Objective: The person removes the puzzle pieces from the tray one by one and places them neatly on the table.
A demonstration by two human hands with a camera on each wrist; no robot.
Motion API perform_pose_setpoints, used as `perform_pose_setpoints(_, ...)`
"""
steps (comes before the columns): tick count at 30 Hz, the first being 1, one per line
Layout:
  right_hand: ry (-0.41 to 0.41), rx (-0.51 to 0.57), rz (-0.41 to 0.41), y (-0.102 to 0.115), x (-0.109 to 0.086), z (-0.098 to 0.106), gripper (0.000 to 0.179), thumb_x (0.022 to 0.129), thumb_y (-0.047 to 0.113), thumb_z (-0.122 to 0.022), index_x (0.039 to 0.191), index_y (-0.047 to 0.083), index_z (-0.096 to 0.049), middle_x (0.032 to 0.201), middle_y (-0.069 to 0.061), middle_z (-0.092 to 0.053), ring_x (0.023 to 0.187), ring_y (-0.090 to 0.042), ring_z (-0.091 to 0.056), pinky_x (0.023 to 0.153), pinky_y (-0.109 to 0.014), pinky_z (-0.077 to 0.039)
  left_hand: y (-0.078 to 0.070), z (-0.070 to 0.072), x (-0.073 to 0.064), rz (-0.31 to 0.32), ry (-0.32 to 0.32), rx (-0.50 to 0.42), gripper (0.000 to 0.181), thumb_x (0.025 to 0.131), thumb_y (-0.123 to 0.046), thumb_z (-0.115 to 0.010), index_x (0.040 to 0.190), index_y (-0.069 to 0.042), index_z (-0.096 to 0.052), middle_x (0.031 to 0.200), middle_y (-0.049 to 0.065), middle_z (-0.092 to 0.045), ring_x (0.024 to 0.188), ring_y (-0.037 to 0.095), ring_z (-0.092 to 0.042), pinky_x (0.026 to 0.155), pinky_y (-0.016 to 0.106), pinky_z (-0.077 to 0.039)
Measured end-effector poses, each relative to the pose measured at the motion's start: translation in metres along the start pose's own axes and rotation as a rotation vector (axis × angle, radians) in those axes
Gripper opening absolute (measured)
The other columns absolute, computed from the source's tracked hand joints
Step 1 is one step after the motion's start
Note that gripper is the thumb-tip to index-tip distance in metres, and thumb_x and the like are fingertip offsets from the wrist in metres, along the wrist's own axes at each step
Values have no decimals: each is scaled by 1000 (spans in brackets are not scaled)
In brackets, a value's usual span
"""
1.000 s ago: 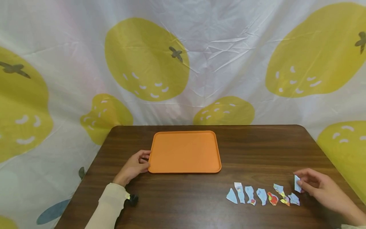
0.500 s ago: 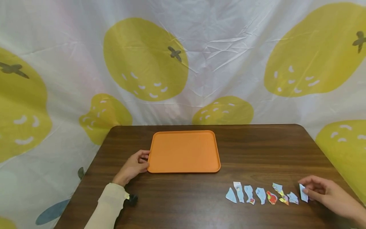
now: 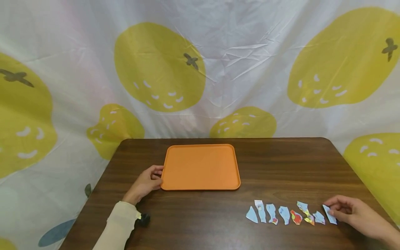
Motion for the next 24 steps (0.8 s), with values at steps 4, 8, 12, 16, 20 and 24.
perform_pose_setpoints(4, -29, -13, -40, -1, 0, 1, 17, 93, 5, -66, 109, 0, -65, 84, 2, -66, 71, -5, -62, 58, -24, -50, 1, 0, 1, -3, -2, 6, 55, 89, -2, -65, 140, -16, -52, 125, 14, -54, 98, 22, -59, 80, 35, -59)
perform_pose_setpoints(8, -33, -35, -86, -2, 0, 2, 18, 93, 8, -67, 109, 1, -65, 84, 2, -65, 70, -5, -62, 57, -24, -49, 0, 0, 2, -15, -1, 9, 55, 89, -2, -66, 140, -16, -52, 126, 13, -54, 99, 22, -59, 81, 35, -59)
perform_pose_setpoints(12, -51, -56, -114, -3, -2, 5, 20, 92, 9, -68, 110, 2, -65, 84, 2, -64, 69, -6, -61, 56, -24, -48, -2, -2, 4, -28, 3, 6, 54, 89, -2, -66, 140, -16, -52, 126, 13, -53, 100, 22, -59, 81, 36, -59)
perform_pose_setpoints(16, -61, -59, -136, -3, -3, 5, 22, 92, 10, -69, 111, 2, -65, 85, 1, -64, 70, -6, -59, 57, -24, -48, -3, -2, 5, -31, 2, 14, 54, 89, -2, -66, 140, -16, -53, 125, 13, -54, 99, 23, -59, 80, 35, -59)
perform_pose_setpoints(20, -59, -62, -139, -3, -4, 4, 24, 92, 11, -69, 112, 2, -64, 86, 2, -64, 71, -6, -60, 57, -24, -49, -2, -1, 5, -31, 7, 20, 54, 89, -3, -66, 140, -15, -53, 126, 14, -53, 100, 23, -58, 80, 36, -59)
perform_pose_setpoints(24, -93, -93, -98, 5, 3, 8, 22, 90, 12, -71, 110, 4, -65, 86, 3, -66, 73, -4, -61, 59, -22, -49, -1, 2, 3, -28, 8, 3, 53, 89, -3, -67, 139, -14, -53, 127, 15, -53, 101, 23, -59, 81, 36, -59)
Point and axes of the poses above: each hand's wrist, its own x-axis towards the middle knuckle, its own z-axis out of the back of the hand, y = z × x, the point moved 8 cm from there along x, towards the middle knuckle
